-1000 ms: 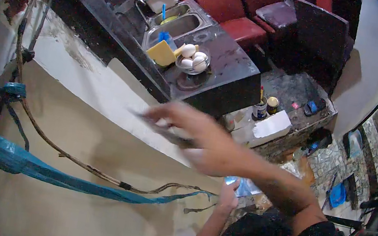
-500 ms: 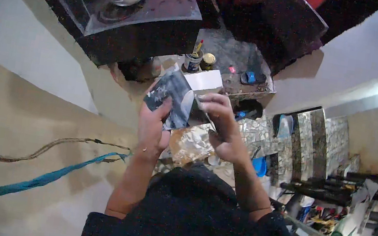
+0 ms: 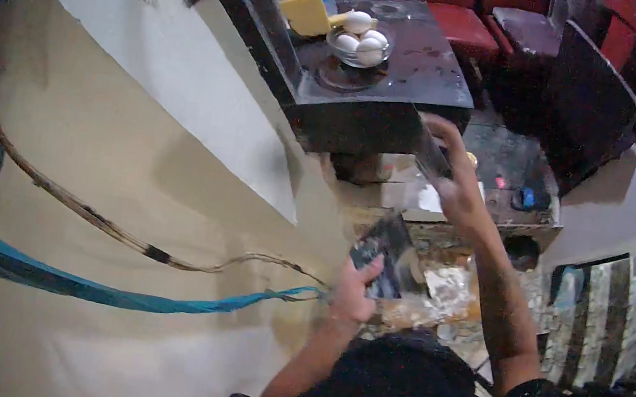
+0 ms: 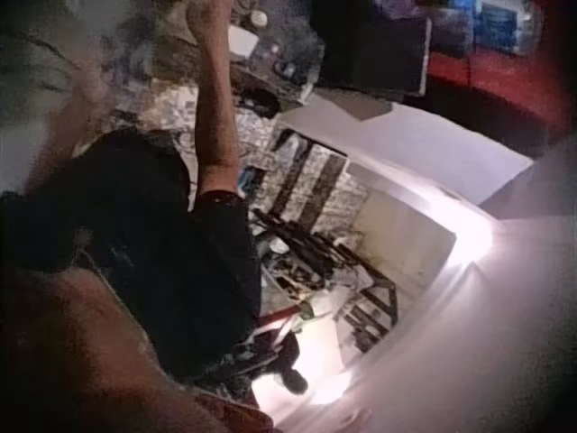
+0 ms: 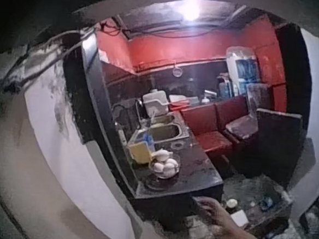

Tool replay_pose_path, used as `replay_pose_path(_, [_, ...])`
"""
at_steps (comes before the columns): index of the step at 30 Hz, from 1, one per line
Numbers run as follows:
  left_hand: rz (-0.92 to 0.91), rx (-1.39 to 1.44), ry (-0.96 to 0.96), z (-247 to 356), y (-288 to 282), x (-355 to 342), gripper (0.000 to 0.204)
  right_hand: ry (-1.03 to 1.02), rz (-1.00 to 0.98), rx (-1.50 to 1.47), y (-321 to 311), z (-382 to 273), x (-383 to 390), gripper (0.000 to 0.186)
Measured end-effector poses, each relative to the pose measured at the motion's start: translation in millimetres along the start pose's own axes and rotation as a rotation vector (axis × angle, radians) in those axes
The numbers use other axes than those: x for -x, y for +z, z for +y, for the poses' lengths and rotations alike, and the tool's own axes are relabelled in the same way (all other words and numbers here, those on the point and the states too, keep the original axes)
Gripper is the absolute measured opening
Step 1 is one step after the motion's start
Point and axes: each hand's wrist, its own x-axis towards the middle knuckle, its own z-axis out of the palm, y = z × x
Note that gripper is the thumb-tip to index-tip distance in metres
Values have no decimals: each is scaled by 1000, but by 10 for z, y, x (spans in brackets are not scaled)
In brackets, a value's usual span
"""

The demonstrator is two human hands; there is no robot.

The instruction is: The person scoops and mixes plaster using putty knives, then applies the plaster onto the wall edge.

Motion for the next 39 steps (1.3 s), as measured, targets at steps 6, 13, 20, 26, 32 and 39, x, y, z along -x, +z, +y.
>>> replay_pose_path(6, [295,-215,-218,-34,-57,76,39,-383,170,206,943,-528,-1074,59])
replay_pose_path(13, [219,28,-174,-247,-386,116,45,-220,286,169,1283,-871,-1353,48])
replay_pose_path(20, [195,7,-152,-3,-142,283,37,-178,374,126,1248,-1273,-1484,48])
replay_pose_path(26, [103,-132,-168,27,-311,329,40,-240,406,143,1441,-1345,-1562,48])
replay_pose_path(32, [-172,-634,199,-5,-533,330,43,-229,395,279,1505,-1286,-1479,52])
replay_pose_path(39, [111,49,-274,-217,-720,113,52,-424,331,246,1708,-1451,-991,55])
